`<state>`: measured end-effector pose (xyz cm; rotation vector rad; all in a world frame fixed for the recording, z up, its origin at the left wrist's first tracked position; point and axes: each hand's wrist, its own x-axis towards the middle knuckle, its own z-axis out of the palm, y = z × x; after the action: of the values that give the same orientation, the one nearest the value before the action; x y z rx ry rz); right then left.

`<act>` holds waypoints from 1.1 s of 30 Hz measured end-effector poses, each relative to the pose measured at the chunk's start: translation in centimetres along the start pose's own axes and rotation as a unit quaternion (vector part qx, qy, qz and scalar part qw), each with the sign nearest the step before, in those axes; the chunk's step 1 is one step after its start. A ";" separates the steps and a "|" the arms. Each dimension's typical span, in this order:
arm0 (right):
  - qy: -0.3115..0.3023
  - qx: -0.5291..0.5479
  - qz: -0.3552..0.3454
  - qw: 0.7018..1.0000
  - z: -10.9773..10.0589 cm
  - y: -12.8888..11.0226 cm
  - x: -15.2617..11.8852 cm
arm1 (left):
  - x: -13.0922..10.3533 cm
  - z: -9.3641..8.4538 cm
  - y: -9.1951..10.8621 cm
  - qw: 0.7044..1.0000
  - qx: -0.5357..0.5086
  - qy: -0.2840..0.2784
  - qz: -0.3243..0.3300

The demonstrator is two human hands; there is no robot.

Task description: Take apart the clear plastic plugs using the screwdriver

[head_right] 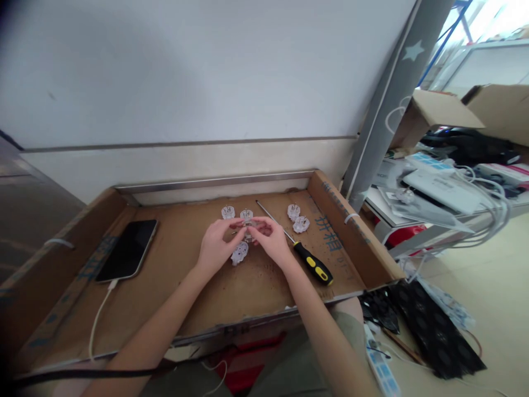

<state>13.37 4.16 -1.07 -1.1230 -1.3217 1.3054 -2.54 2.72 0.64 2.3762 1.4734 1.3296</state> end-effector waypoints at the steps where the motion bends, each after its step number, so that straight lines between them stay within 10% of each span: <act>1: 0.010 0.023 0.016 1.000 -0.2 0.0 0.1 | 0.0 -0.1 0.0 1.000 -0.010 0.010 -0.007; 18: 0.120 0.166 0.067 0.976 -1.1 -1.1 0.6 | 3.6 0.9 -0.3 0.953 0.199 -0.217 0.065; 33: 0.121 0.110 0.049 0.985 -0.8 -0.3 1.0 | 2.4 0.7 -1.7 0.993 0.054 -0.100 -0.018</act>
<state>14.03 5.28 -0.78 -1.1608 -0.9308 1.3045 -2.86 5.69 1.02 2.4502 1.5570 0.9937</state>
